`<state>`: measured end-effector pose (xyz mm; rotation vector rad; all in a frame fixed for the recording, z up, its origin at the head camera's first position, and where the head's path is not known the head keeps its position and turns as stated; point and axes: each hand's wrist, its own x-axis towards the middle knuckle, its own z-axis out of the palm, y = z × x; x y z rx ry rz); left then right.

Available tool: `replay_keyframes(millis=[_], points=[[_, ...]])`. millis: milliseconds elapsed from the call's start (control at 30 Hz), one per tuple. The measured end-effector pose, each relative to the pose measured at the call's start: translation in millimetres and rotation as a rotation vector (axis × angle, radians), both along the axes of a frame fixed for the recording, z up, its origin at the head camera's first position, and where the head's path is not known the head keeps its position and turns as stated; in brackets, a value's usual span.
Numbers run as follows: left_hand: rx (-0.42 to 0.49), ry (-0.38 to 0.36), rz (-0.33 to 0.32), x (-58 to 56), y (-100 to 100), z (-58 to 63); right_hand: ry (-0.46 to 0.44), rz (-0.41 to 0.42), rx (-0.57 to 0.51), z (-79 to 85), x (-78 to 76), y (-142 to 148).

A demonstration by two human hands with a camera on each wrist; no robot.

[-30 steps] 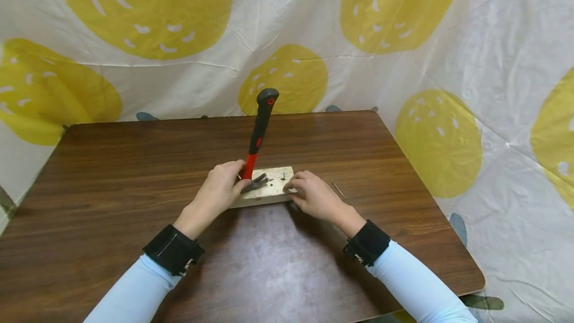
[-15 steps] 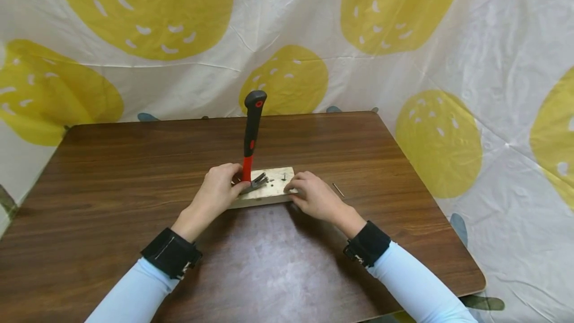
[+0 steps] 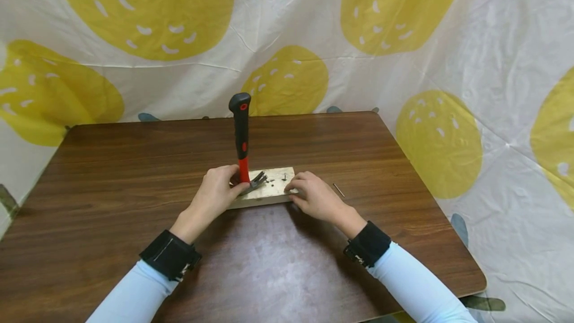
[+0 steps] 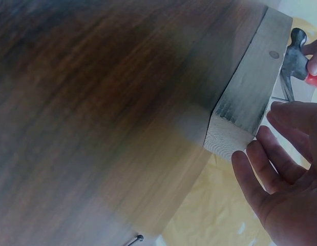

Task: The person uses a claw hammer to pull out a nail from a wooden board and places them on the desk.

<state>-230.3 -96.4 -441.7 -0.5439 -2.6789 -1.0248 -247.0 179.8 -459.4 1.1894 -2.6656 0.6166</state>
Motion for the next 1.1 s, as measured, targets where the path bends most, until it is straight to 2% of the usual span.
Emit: replay_keyframes(millis=[367, 1100], points=[[0.073, -0.008, -0.006, 2.6, -1.8, -2.0, -0.011, -0.012, 0.009, 0.8, -0.2, 0.6], [0.105, 0.101, -0.008, 4.5, -2.1, -10.2, -0.016, -0.014, 0.002, 1.3, 1.2, -0.6]])
